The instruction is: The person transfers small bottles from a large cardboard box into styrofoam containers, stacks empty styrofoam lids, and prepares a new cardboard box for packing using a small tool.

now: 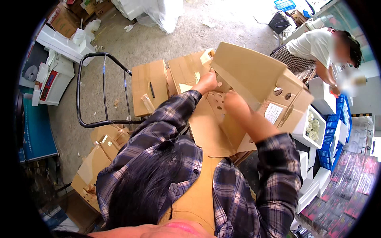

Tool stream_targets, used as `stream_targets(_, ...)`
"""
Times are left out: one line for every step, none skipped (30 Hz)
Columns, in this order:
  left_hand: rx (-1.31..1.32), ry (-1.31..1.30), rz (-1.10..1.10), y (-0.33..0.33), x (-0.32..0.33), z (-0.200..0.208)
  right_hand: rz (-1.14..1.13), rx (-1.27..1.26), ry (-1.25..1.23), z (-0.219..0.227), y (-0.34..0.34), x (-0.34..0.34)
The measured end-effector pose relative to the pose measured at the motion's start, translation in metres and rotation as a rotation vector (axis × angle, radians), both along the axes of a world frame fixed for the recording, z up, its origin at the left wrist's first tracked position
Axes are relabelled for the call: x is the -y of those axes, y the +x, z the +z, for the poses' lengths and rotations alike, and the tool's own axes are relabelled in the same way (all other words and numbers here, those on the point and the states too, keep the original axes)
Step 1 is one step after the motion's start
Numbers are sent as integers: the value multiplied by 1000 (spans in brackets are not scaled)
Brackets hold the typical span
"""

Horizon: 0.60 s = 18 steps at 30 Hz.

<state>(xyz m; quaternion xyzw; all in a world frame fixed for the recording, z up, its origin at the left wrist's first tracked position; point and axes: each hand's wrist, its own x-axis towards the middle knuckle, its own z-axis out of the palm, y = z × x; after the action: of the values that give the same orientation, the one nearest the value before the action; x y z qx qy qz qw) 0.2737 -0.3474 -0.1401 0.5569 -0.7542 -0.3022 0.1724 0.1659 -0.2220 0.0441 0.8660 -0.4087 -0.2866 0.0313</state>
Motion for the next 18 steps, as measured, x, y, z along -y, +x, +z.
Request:
stream_targets(17, -58, -47, -3, 1, 2, -18, 14, -21, 6, 0, 4)
stream_targets(1, -7, -16, -2, -1, 2, -36, 26, -42, 15, -2, 8)
stream_targets(-17, 55, -28, 15, 0, -7, -24, 55, -44, 17, -1, 13)
stream_targets(-37, 116, -39, 37, 3, -16, -11, 82, -47, 22, -1, 18)
stream_targets(-68, 181, -59, 53, 0, -26, -8, 99, -45, 29, -6, 21)
stream_targets(-193, 160, -46, 76, -4, -38, 119, 156, -143, 39, -10, 26)
stream_targets(-330, 139, -58, 91, -11, -46, 223, 185, -254, 55, -19, 27)
stream_targets(-508, 263, -129, 119, -20, -53, 184, 304, -478, 85, -12, 25)
stream_targets(-689, 365, -206, 140, -21, -51, 201, 498, -552, 114, -9, 30)
stream_targets(-669, 418, -155, 149, -25, -52, 303, 598, -605, 132, -3, 35)
stream_targets(-739, 422, -156, 159, -36, -64, 421, 660, -639, 140, 3, 49)
stream_targets(-807, 422, -152, 164, -48, -76, 482, 640, -688, 148, 1, 64)
stream_targets(-881, 401, -159, 166, -47, -79, 532, 652, -788, 164, -8, 84)
stream_targets(-919, 357, -127, 149, -64, -46, 501, 602, -868, 177, -35, 95)
stream_targets(-984, 540, -174, 140, -72, -32, 485, 499, -956, 207, -56, 105)
stream_targets(-955, 491, -196, 152, -85, -29, 488, 456, -1048, 224, -74, 130)
stream_targets(-1064, 562, -319, 151, -98, 6, 474, 348, -1135, 251, -96, 145)
stream_targets(-1111, 544, -333, 161, -111, 26, 495, 282, -1217, 269, -105, 167)
